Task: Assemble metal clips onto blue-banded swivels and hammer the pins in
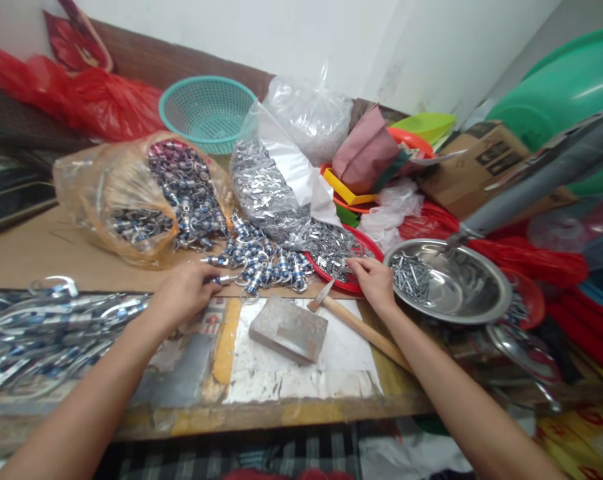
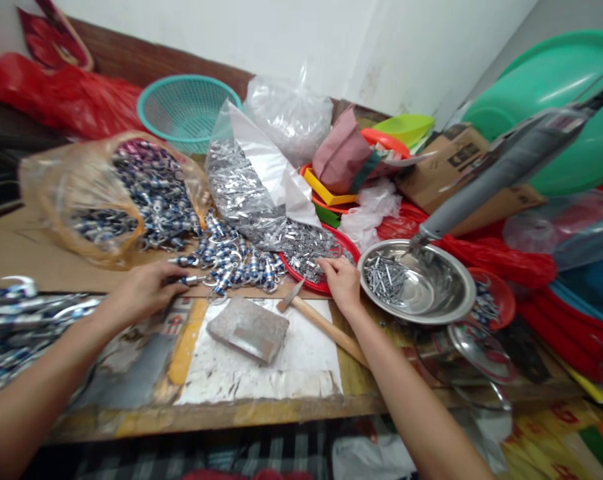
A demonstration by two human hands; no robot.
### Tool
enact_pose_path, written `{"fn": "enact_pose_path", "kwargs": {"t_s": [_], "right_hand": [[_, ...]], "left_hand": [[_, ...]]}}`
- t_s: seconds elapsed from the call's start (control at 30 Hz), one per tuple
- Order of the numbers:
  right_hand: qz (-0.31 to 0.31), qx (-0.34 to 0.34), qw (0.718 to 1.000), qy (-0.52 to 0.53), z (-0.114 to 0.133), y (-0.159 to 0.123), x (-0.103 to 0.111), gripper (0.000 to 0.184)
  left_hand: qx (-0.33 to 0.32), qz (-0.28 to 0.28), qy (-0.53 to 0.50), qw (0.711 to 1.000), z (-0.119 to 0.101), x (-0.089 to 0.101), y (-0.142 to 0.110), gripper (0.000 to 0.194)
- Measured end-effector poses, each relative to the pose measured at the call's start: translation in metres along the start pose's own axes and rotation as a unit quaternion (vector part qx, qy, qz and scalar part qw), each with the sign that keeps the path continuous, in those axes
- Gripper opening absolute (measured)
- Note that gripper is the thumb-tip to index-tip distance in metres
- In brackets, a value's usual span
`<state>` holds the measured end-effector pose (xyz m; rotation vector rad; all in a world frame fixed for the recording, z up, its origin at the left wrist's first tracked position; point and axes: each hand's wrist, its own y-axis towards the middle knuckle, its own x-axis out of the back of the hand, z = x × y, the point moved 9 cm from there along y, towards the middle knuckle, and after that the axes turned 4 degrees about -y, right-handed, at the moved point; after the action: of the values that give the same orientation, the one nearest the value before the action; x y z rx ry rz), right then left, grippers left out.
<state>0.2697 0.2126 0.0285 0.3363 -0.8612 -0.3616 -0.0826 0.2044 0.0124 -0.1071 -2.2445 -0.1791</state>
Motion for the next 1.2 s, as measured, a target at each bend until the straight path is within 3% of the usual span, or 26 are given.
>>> {"fn": "enact_pose_path", "kwargs": {"t_s": [0.13,0.27,0.3,0.37,0.43,0.5,0.57,0.63,0.7,0.83,0.93,1.1,1.2], "right_hand": [[0.001,-0.005,0.998,0.062,0.017,-0.015,0.010,0.026],[0.022,-0.014,0.992,0.125,0.048,-0.038,0.020,0.020],[0.026,-0.021,0.988,0.153,0.058,-0.045,0.022,0.020],[0.033,-0.014,0.979,0.203,0.080,-0.061,0.024,0.019],[0.042,0.038,0.975,0.216,0.107,-0.079,0.022,0.019],[0.058,0.108,0.971,0.204,0.132,-0.098,0.013,0.020],[0.067,0.147,0.968,0.193,0.143,-0.113,0.003,0.021],[0.064,0.143,0.968,0.196,0.143,-0.120,-0.004,0.021],[0.067,0.125,0.969,0.203,0.139,-0.121,-0.008,0.023],[0.092,0.108,0.966,0.218,0.140,-0.117,-0.011,0.027],[0.108,0.120,0.965,0.205,0.145,-0.115,-0.012,0.027],[0.123,0.185,0.957,0.189,0.160,-0.115,-0.011,0.030],[0.129,0.158,0.950,0.238,0.160,-0.112,-0.012,0.030]], "left_hand": [[0.006,-0.055,0.020,0.998,-0.001,0.016,-0.011,0.025],[0.002,-0.118,-0.015,0.993,-0.025,0.031,-0.041,0.029],[-0.017,-0.117,-0.033,0.992,-0.037,0.028,-0.050,0.027],[-0.118,-0.131,-0.069,0.982,-0.072,0.021,-0.072,0.021],[-0.220,-0.103,-0.073,0.967,-0.105,0.001,-0.091,0.025],[-0.255,-0.086,-0.084,0.959,-0.118,-0.018,-0.102,0.034],[-0.231,-0.102,-0.124,0.960,-0.115,-0.026,-0.105,0.042],[-0.167,-0.135,-0.172,0.961,-0.100,-0.027,-0.103,0.044],[-0.124,-0.150,-0.199,0.960,-0.089,-0.026,-0.101,0.034],[-0.129,-0.139,-0.209,0.959,-0.091,-0.024,-0.100,0.010],[-0.109,-0.151,-0.221,0.957,-0.089,-0.023,-0.099,0.026],[-0.135,-0.134,-0.268,0.945,-0.091,-0.024,-0.098,0.044],[-0.117,-0.120,-0.290,0.942,-0.090,-0.022,-0.095,0.045]]}}
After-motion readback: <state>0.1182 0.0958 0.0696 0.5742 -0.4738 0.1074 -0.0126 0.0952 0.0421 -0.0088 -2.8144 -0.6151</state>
